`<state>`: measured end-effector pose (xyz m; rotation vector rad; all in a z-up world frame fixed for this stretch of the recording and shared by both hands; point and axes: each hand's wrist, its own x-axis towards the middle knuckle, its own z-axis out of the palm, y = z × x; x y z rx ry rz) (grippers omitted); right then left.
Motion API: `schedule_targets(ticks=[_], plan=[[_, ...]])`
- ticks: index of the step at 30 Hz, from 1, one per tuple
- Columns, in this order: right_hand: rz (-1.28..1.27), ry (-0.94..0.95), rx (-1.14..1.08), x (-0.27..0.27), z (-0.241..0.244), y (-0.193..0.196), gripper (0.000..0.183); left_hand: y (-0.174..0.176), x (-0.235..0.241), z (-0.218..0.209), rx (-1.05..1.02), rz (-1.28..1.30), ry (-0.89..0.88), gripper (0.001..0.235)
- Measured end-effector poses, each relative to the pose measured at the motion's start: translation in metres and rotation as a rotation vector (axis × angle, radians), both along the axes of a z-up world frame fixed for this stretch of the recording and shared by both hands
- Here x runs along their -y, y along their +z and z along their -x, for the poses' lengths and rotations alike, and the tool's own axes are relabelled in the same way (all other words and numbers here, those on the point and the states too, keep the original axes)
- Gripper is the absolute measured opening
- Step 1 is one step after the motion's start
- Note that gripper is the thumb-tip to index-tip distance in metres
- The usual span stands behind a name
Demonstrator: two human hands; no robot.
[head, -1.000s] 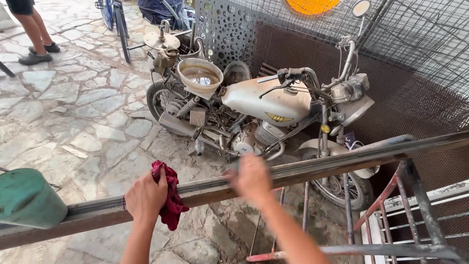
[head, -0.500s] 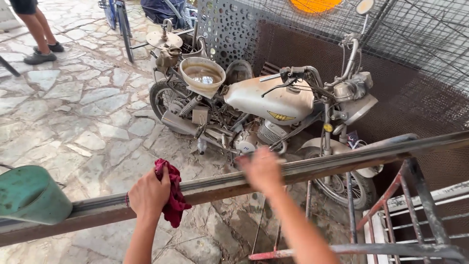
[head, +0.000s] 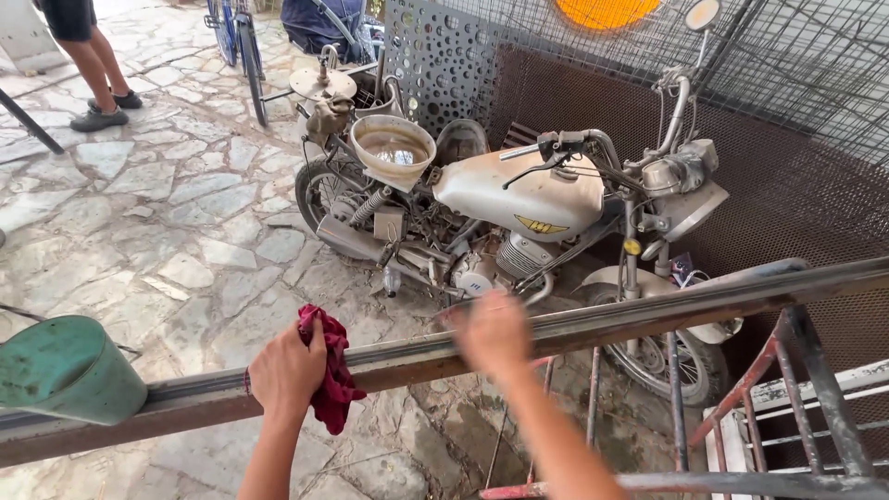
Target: Sanding a long metal beam using a sanding block and wiping it with a cloth.
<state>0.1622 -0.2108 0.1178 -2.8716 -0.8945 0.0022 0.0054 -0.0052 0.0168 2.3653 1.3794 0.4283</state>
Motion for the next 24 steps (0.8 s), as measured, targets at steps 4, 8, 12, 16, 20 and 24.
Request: schedule_targets(ticks=[4, 8, 12, 16, 20, 24], plan=[[-0.165, -0.208, 0.151, 0.084, -0.071, -0.038, 0.056, 0.005, 0.002, -0.001, 0.010, 0.014, -0.006, 0.059], [-0.386, -0.132, 0.214, 0.048, -0.002, -0.077, 0.057, 0.004, 0.000, -0.002, -0.047, 0.023, 0.017, 0.063], [-0.303, 0.543, 0.228, 0.003, 0.070, -0.090, 0.105, 0.017, 0.008, 0.001, -0.032, 0.096, 0.029, 0.064], [-0.572, 0.390, 0.351, 0.056, -0.003, -0.044, 0.078, 0.023, 0.005, -0.002, -0.056, 0.105, 0.034, 0.064], [-0.145, -0.168, 0.176, 0.109, -0.102, -0.061, 0.088, 0.016, 0.004, -0.001, -0.073, 0.097, 0.043, 0.062], [-0.424, -0.124, -0.178, 0.029, 0.005, 0.020, 0.037, 0.011, 0.005, -0.002, -0.105, 0.060, 0.031, 0.064]])
